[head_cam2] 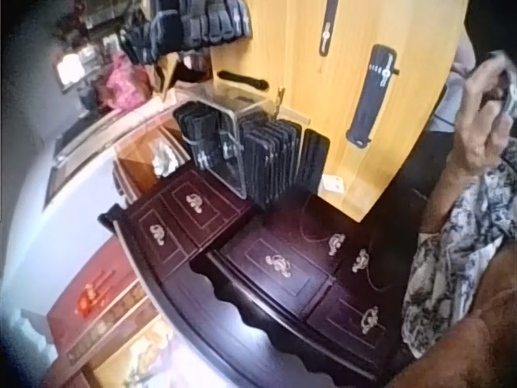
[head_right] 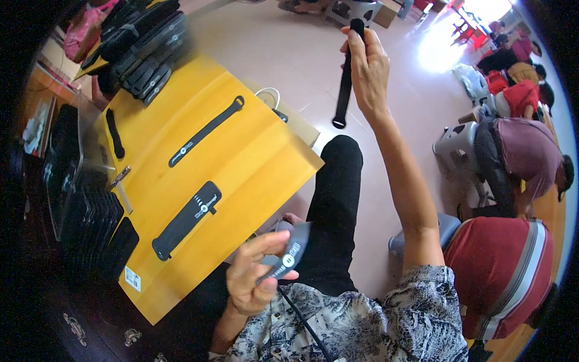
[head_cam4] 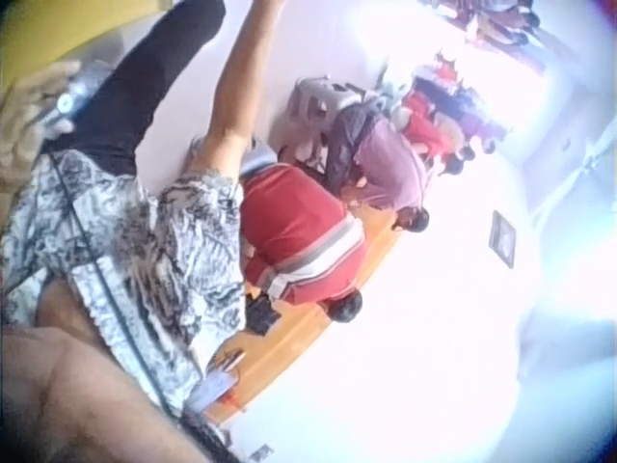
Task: Organizing and bundling black textile straps in a manufacturing setting.
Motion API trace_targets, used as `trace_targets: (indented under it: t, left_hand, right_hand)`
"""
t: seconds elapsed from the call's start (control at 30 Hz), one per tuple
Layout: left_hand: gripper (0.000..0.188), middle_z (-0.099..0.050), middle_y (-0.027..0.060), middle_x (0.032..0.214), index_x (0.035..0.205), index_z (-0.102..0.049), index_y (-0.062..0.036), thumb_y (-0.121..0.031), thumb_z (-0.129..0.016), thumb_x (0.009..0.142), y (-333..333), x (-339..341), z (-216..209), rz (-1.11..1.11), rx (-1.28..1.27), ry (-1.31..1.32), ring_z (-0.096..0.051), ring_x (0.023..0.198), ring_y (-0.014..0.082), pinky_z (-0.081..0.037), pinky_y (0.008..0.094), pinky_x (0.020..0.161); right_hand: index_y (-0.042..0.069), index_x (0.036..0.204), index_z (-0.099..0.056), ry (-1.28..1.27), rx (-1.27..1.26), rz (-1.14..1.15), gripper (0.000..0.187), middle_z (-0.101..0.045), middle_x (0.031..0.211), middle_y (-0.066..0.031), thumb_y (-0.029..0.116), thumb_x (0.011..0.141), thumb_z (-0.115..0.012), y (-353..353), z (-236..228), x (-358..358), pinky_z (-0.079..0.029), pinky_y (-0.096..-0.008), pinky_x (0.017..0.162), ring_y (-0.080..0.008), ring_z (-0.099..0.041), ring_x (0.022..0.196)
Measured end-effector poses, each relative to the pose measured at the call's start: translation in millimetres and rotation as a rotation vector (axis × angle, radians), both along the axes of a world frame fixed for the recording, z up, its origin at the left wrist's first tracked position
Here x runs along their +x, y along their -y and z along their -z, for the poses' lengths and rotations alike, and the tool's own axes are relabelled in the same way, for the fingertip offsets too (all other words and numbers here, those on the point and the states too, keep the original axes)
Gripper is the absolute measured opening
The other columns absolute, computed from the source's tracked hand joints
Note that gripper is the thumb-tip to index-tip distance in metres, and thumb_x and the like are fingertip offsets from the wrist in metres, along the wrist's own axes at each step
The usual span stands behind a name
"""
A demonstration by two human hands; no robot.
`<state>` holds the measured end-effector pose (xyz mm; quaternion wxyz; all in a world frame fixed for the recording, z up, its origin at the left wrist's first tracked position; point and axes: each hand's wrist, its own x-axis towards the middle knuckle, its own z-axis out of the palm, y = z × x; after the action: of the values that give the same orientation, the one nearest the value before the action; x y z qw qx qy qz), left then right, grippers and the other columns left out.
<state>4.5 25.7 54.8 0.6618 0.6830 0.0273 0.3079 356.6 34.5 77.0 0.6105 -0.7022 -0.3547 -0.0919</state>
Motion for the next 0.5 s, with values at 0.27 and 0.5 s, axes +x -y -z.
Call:
trace_targets:
  t: [0.27,0.5]
  left_hand:
    - [0.025,-0.051,0.0240,0.131,0.100,-0.060,0.0089,-0.012,-0.047,0.096,-117,79,-52,-0.054,0.446,0.268,-0.064,0.101,0.0262,-0.053,0.0337,0.084]
    - [0.037,-0.059,0.0088,0.115,0.093,-0.066,0.0025,-0.028,-0.045,0.096,-221,111,-16,-0.256,0.145,-0.209,-0.056,0.099,0.0154,-0.040,0.0296,0.091]
  right_hand:
    - [0.005,0.109,-0.063,-0.007,-0.061,0.054,0.025,-0.053,0.073,-0.0009,0.024,0.100,-0.048,29,7,-39,-0.047,-0.0240,0.055,-0.0071,-0.051,0.062]
    - [0.004,0.109,-0.062,-0.009,-0.219,0.003,0.020,-0.055,0.069,-0.0015,0.016,0.099,-0.050,79,34,-55,-0.043,-0.0246,0.053,-0.0075,-0.049,0.059]
